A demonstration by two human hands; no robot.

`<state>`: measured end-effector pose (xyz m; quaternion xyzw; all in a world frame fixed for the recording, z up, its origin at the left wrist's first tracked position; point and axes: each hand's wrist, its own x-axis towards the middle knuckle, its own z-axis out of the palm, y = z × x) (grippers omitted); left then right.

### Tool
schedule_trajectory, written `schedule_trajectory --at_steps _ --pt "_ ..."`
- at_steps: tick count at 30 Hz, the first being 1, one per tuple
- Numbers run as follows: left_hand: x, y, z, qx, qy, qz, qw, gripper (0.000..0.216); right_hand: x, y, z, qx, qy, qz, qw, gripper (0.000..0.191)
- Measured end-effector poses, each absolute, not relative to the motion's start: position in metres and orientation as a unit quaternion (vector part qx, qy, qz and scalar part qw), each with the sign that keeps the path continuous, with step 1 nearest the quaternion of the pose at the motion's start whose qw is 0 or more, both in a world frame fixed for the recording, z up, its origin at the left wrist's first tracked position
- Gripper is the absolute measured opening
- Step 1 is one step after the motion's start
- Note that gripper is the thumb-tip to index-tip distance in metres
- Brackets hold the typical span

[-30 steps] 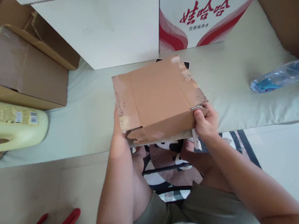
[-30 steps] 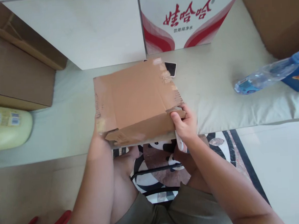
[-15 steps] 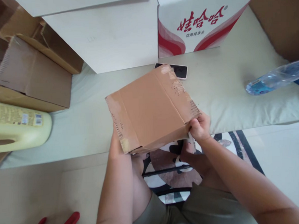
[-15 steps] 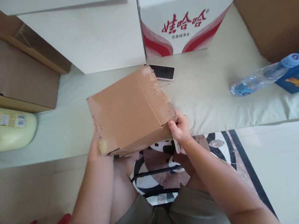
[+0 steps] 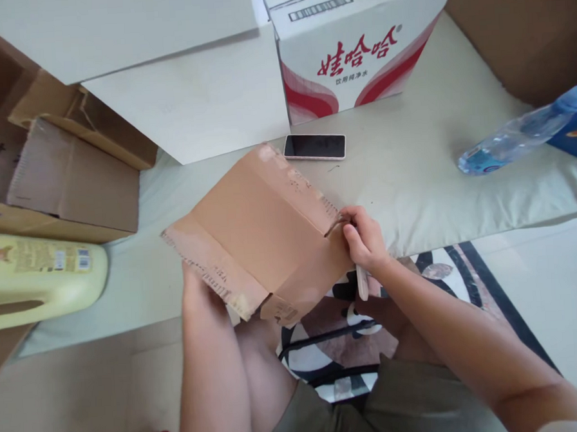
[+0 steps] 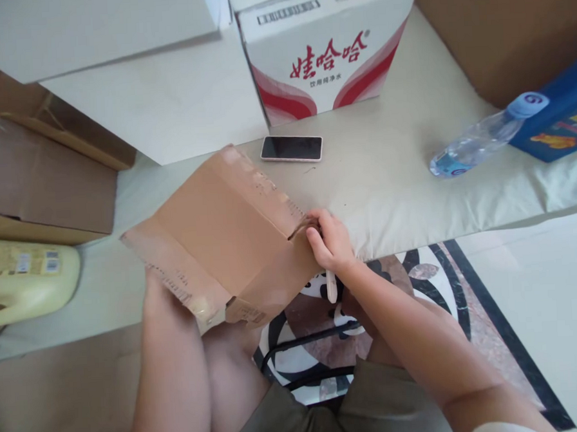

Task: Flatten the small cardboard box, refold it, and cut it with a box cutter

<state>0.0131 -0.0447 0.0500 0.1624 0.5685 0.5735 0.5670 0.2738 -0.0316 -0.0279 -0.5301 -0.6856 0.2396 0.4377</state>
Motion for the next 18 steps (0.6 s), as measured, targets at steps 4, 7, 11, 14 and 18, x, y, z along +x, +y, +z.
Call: schedule_trajectory --at_steps 4,7,11,14,18 --pt "-0.021 -0.026 0.041 0.120 0.571 0.644 0.496 0.046 0.272 -0.029 -0.027 -0.542 -0.667 0.271 0.434 0.021" --pt "-0.031 -0.025 0.036 0.136 0.522 0.699 0.469 0.040 0.271 -0.028 -0.028 -0.541 -0.653 0.292 0.442 0.022" --pt "-0.034 -0.020 0.036 0.142 0.466 0.728 0.483 0.039 0.270 -0.028 -0.030 -0.549 -0.629 0.290 0.468 0.037" --pt "-0.033 -0.012 0.035 0.161 0.449 0.760 0.442 0.041 0.270 -0.026 -0.032 -0.559 -0.613 0.283 0.482 0.052" --pt "-0.030 -0.008 0.032 0.182 0.441 0.775 0.415 0.051 0.268 -0.024 -0.033 -0.553 -0.607 0.299 0.486 0.051"
